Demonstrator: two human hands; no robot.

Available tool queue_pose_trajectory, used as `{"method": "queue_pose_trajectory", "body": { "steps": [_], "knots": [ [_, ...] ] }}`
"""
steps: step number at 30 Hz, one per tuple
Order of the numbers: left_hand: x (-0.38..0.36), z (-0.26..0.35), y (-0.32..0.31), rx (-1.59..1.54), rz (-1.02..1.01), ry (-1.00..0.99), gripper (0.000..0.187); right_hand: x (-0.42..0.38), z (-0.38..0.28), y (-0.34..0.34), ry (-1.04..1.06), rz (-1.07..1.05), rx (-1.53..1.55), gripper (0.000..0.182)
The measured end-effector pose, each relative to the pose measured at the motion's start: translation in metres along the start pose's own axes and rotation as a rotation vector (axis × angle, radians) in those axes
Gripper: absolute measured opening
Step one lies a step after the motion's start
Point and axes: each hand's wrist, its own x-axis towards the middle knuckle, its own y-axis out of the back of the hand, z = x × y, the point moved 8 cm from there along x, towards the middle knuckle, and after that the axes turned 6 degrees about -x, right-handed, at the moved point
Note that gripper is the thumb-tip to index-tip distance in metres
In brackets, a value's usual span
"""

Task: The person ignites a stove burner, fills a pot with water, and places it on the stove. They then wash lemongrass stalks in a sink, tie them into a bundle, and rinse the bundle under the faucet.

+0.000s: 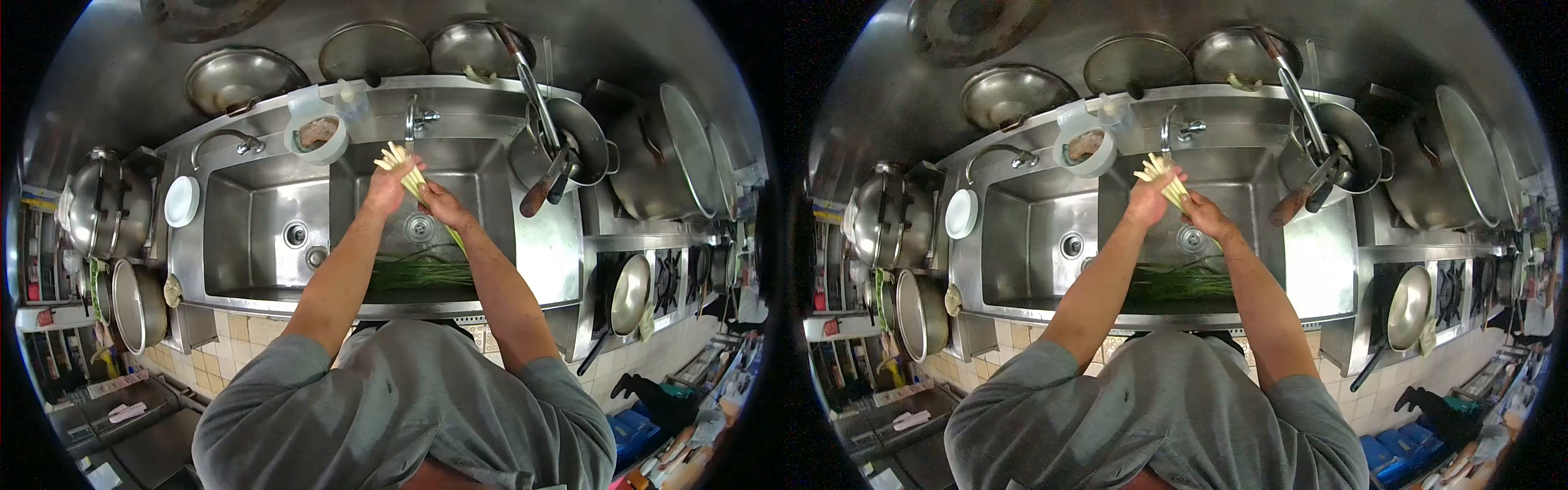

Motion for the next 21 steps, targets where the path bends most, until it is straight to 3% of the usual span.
{"method": "queue_pose_trajectory", "body": {
  "steps": [2,5,7,10,12,14,16,21],
  "knots": [
    [0.008,-0.003,0.018,0.010,0.037,-0.017,0.029,0.007,0.003,-0.008,-0.018,-0.046,0.012,0.044],
    [0.017,-0.003,0.035,-0.227,0.057,-0.084,0.033,0.013,0.000,-0.020,0.051,-0.045,0.117,0.039],
    [0.012,-0.001,0.033,-0.302,0.071,-0.018,0.042,0.009,-0.005,-0.022,0.073,-0.026,0.118,0.037],
    [0.010,0.007,0.028,-0.120,-0.011,-0.025,0.045,0.016,0.003,-0.016,0.093,0.011,0.112,0.035],
    [0.005,0.013,0.016,-0.070,-0.051,-0.029,0.045,0.016,0.003,-0.012,0.088,0.023,0.097,0.034],
    [-0.002,0.021,0.002,-0.020,-0.087,-0.037,0.045,0.012,-0.010,-0.007,0.210,0.048,0.063,0.030],
    [-0.007,0.024,-0.009,-0.215,-0.067,0.015,0.042,0.011,-0.013,-0.005,0.197,0.057,0.056,0.030],
    [0.000,0.023,-0.004,-0.237,-0.054,-0.001,0.033,0.007,-0.021,-0.005,0.196,0.054,0.032,0.031]
  ]
}}
